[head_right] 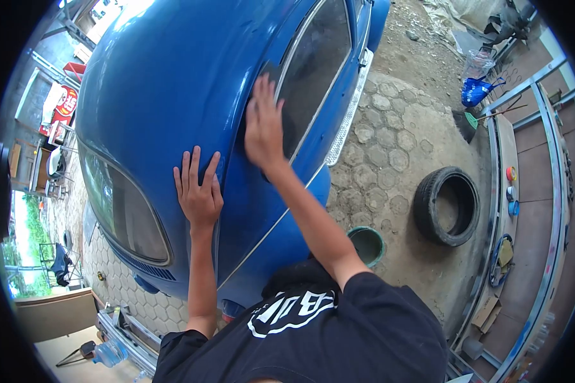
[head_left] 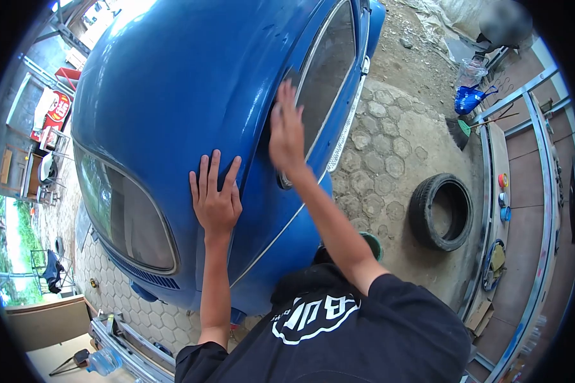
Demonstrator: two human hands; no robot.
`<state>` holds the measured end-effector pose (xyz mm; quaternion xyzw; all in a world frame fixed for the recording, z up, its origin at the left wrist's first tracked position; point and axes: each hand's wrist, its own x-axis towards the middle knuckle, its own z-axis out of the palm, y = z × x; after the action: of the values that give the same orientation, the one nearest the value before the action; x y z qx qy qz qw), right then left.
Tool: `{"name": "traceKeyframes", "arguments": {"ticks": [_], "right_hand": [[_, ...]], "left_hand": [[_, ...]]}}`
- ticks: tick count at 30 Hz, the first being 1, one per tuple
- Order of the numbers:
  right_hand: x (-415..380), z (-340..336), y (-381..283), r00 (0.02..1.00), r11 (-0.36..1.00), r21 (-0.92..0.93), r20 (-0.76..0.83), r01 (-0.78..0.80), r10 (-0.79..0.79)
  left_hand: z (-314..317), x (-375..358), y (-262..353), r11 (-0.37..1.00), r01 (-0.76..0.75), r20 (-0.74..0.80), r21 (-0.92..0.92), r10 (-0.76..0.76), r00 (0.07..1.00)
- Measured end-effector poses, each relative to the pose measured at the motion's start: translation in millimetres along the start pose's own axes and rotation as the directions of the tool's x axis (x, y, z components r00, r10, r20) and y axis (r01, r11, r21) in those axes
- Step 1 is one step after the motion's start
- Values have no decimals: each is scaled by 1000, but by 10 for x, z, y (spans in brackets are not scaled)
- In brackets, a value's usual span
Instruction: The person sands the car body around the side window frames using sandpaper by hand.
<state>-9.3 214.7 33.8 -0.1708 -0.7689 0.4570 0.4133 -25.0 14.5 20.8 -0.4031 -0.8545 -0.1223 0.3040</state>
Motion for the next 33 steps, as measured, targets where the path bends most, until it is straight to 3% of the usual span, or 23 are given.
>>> {"name": "traceKeyframes", "arguments": {"ticks": [3, 6, 9, 12, 15, 18, 25, 29, 33], "right_hand": [[107, 12, 61, 999, 1000, 1, -36, 27, -27], [-694, 84, -89, 994, 1000, -8, 107, 15, -14], [-557, 90, -13, 996, 999, -40, 93, 3, 1], [244, -68, 27, 1000, 1000, 13, -8, -24, 24], [21, 15, 56, 998, 998, -43, -34, 50, -52], [-737, 119, -41, 993, 998, -50, 112, 39, -33], [395, -18, 102, 996, 999, 26, -89, 33, -30], [-573, 120, 46, 994, 1000, -19, 109, -2, 4], [551, -17, 124, 997, 996, 82, -75, -25, 32]], "left_hand": [[-44, -52, 10, 1000, 7, 15, -5, -7, 1000], [-14, -15, 25, 1000, 7, -1, -12, -7, 1000], [19, 6, 14, 1000, 3, -17, -13, -3, 1000], [-18, 11, 6, 1000, 1, -7, -7, -1, 1000], [-35, -35, 23, 1000, 7, 2, -14, -7, 1000], [-10, -14, 20, 1000, 0, -16, -13, 0, 1000], [-22, 2, 26, 1000, 1, -10, -14, -1, 1000], [-1, 14, 21, 1000, -6, -17, -17, 6, 1000], [-2, -12, 1, 1000, -12, -16, -12, 12, 1000]]}}
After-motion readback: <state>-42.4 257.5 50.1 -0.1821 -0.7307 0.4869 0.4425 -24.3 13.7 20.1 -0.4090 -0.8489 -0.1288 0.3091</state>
